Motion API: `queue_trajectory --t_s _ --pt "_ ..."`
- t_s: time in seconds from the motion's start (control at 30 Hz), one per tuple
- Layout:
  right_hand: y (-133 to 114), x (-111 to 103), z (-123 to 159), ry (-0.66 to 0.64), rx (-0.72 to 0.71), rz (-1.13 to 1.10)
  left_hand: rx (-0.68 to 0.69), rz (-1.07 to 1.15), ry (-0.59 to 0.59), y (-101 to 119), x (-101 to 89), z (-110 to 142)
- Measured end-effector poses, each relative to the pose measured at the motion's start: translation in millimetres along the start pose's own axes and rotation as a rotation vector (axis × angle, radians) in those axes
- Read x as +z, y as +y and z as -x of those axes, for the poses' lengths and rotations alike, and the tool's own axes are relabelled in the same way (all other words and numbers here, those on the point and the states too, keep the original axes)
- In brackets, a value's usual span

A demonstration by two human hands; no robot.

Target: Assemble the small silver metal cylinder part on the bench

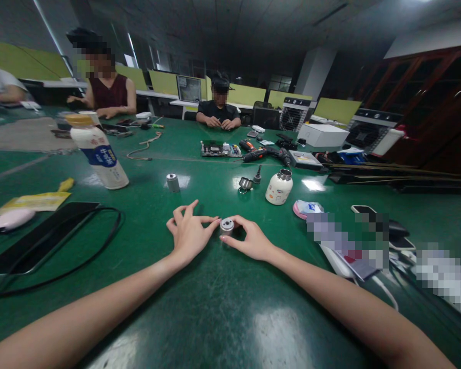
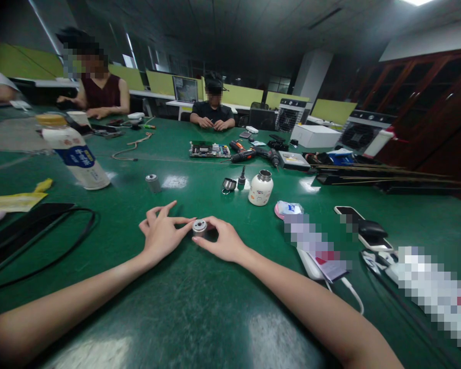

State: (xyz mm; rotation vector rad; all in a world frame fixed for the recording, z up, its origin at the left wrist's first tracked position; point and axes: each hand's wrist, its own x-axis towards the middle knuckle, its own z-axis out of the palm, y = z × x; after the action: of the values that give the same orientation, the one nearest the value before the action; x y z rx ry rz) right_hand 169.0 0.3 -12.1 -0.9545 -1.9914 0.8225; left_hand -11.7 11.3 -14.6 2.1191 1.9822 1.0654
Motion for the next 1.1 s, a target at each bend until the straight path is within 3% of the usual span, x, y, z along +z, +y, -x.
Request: queue_trajectory --t_s 0.1,0.23,0.33,0.5,0.67,0.87,1.1 --pt "0 0 0 0.003 0.001 0.004 0.022 0.09 0.085 3 -2.1 -1" --pt "0 1 0 0.012 -0.005 0.003 0.219 0.232 0.194 10 -7.6 1" --pt "1 1 0 0.021 -0.016 0.018 0.32 0.286 0.154 13 -10.7 3" --pt "2 1 0 0.013 -0.03 0.042 0.338 0.331 0.073 14 -11.9 2" --pt "2 1 0 0.006 -0.017 0.081 0.39 0.344 0.065 15 -12.1 3" --pt "3 2 0 0.008 -0.013 0.1 0.417 0.327 0.001 14 -13.8 4" --pt "4 1 0 0.001 -0.035 0.078 0.37 0.33 0.033 15 -13.0 4"
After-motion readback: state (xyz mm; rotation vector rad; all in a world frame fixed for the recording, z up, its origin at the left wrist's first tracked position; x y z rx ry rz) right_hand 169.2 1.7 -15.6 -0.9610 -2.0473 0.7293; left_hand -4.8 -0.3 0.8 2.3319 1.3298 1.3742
